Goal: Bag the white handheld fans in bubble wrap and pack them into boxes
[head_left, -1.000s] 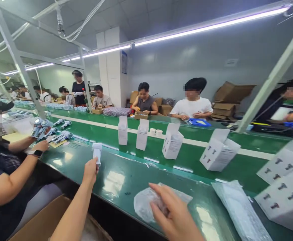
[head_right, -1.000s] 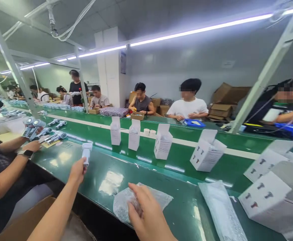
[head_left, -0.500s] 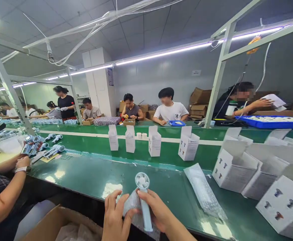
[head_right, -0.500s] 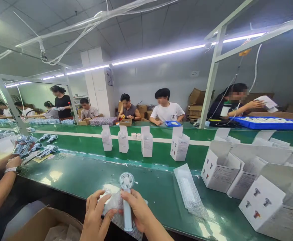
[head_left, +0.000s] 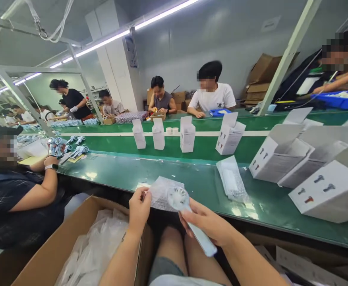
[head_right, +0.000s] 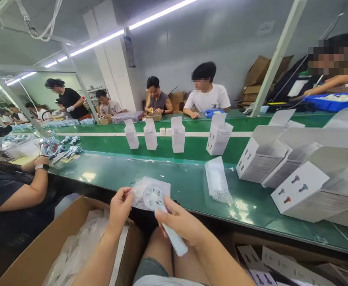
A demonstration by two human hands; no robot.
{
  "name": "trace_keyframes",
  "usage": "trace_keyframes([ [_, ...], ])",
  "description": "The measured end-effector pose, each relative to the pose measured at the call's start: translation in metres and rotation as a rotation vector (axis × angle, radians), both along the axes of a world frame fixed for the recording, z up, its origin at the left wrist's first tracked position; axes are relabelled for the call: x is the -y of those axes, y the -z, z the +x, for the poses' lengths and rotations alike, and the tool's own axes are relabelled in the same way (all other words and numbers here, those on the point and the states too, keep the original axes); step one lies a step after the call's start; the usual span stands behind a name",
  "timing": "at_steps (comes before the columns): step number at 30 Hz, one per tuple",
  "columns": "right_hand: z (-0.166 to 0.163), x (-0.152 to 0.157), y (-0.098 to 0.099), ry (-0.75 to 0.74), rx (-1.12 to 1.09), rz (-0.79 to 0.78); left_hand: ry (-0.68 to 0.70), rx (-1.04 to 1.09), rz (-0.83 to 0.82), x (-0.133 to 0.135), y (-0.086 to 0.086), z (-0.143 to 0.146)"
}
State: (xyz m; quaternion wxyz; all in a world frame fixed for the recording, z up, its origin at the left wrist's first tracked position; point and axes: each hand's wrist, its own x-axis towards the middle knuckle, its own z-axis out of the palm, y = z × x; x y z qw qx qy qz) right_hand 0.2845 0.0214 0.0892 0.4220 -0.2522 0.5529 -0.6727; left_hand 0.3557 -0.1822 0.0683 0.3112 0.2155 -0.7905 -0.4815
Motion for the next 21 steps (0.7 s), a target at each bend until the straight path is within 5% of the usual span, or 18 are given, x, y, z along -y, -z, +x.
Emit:
trace_keyframes([
  [3,0.012,-0.013,0.01,-0.195,0.213,-0.103,0.129,-0.003,0.101,-0.021,0.005,0.002],
  [9,0.009,-0.016,0.034,-0.222,0.372,-0.147,0.421,-0.003,0.204,-0.039,0.016,0.016],
  [14,0.006,-0.017,0.037,-0.118,0.29,-0.185,0.386,0.004,0.43,-0.035,0.016,0.022],
  [17,0.007,-0.016,0.041,0.011,0.218,-0.129,0.231,-0.084,0.341,-0.043,0.014,0.027],
  [21,0.015,-0.016,0.044,0.036,0.158,-0.091,0.194,-0.162,-0.021,-0.056,0.009,0.032],
])
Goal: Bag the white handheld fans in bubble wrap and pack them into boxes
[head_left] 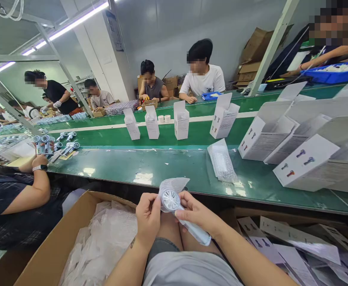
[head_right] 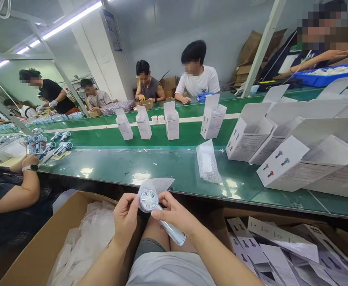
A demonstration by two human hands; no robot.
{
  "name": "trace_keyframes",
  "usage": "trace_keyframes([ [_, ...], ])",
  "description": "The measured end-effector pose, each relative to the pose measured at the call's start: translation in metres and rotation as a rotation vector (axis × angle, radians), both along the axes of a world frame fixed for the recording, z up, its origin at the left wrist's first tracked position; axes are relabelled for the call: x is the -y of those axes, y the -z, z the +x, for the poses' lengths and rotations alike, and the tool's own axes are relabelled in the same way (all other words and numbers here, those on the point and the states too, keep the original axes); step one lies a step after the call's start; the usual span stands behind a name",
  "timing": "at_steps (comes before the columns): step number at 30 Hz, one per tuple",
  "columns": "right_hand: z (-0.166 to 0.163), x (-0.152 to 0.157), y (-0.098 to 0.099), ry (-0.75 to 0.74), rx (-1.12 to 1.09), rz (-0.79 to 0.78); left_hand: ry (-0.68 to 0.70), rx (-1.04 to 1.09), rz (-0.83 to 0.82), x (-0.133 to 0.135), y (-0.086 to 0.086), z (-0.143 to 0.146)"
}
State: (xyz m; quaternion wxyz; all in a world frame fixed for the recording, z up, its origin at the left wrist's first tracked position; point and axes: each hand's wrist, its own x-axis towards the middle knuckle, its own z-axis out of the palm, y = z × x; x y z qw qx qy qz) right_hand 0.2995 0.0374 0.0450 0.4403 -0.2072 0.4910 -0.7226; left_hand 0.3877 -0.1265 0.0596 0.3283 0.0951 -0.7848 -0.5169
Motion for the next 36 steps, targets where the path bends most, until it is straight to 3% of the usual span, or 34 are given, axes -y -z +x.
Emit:
trace_keyframes([
  [4,0.01,-0.009,-0.011,0.017,0.023,0.011,0.075,-0.159,-0.314,-0.003,-0.005,0.003],
  [6,0.015,-0.015,-0.017,0.042,-0.009,0.026,0.113,-0.119,-0.239,-0.005,-0.006,0.003],
  [9,0.02,-0.02,-0.022,0.094,-0.17,0.067,0.104,0.062,0.069,-0.011,-0.011,-0.004],
  [11,0.023,-0.022,-0.022,0.089,-0.223,0.089,0.106,0.085,0.077,-0.013,-0.018,-0.008],
  [13,0.025,-0.024,-0.02,0.048,-0.179,0.073,0.162,-0.033,-0.183,-0.012,-0.027,-0.009],
  [17,0.027,-0.031,-0.014,0.039,0.007,0.013,0.369,-0.394,-0.884,-0.003,-0.033,0.004],
  [20,0.028,-0.033,-0.013,0.147,0.095,0.045,0.439,-0.419,-1.055,-0.006,-0.021,0.016],
  [23,0.03,-0.031,-0.014,0.19,0.203,0.057,0.388,-0.31,-0.844,-0.02,-0.009,0.019],
  [27,0.035,-0.026,-0.017,0.247,0.57,0.113,0.253,-0.044,-0.51,-0.041,-0.006,0.018],
  [32,0.048,-0.038,-0.007,0.3,0.769,0.088,0.367,0.19,-0.235,-0.05,-0.004,0.021],
  [36,0.065,-0.052,0.025,0.253,0.679,0.192,0.432,0.452,-0.004,-0.054,0.006,0.023],
])
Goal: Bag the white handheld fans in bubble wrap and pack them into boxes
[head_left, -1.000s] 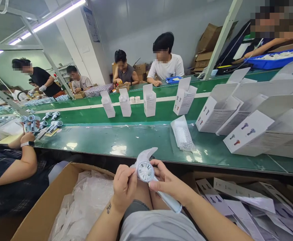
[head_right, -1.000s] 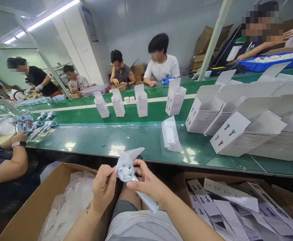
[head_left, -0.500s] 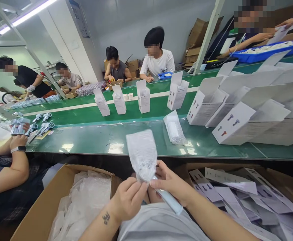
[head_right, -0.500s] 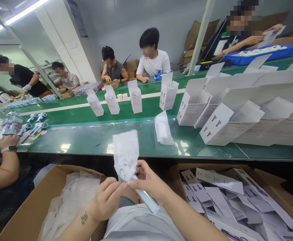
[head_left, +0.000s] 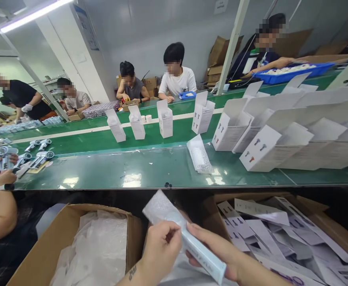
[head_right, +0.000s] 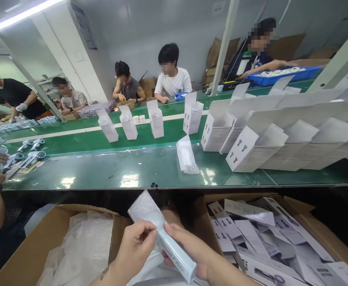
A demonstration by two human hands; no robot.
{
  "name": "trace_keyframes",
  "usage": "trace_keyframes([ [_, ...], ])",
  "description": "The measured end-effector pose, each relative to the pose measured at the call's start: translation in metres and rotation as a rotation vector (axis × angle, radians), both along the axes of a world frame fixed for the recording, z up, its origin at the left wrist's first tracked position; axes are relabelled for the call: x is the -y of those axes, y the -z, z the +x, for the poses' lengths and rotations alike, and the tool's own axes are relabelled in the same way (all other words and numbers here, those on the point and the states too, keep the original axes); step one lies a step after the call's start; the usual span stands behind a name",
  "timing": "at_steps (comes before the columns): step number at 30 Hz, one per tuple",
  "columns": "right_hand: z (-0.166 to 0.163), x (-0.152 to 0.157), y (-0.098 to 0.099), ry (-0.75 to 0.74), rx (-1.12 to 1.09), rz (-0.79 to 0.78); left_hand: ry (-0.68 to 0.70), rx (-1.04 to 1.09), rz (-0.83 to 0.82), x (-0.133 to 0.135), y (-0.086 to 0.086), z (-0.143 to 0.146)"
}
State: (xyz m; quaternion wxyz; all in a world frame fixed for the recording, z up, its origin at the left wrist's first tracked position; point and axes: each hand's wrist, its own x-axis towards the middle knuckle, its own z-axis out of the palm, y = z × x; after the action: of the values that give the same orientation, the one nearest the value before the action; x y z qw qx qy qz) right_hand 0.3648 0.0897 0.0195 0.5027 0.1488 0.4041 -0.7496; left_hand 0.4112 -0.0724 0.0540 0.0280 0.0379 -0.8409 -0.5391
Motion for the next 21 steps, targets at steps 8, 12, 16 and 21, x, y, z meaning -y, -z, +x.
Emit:
trace_keyframes([
  [8,-0.006,-0.042,0.007,-0.276,-0.868,0.567,0.013,0.285,0.165,-0.001,0.01,-0.007],
  [12,-0.009,-0.057,-0.034,-0.084,-1.013,0.521,-0.019,0.192,0.234,0.003,0.001,-0.011],
  [16,0.0,-0.049,-0.032,0.111,-0.959,0.224,0.065,-0.02,0.243,-0.008,0.005,-0.028],
  [21,-0.022,-0.064,0.019,0.221,-0.758,0.109,0.292,0.084,0.073,-0.038,0.031,-0.045],
])
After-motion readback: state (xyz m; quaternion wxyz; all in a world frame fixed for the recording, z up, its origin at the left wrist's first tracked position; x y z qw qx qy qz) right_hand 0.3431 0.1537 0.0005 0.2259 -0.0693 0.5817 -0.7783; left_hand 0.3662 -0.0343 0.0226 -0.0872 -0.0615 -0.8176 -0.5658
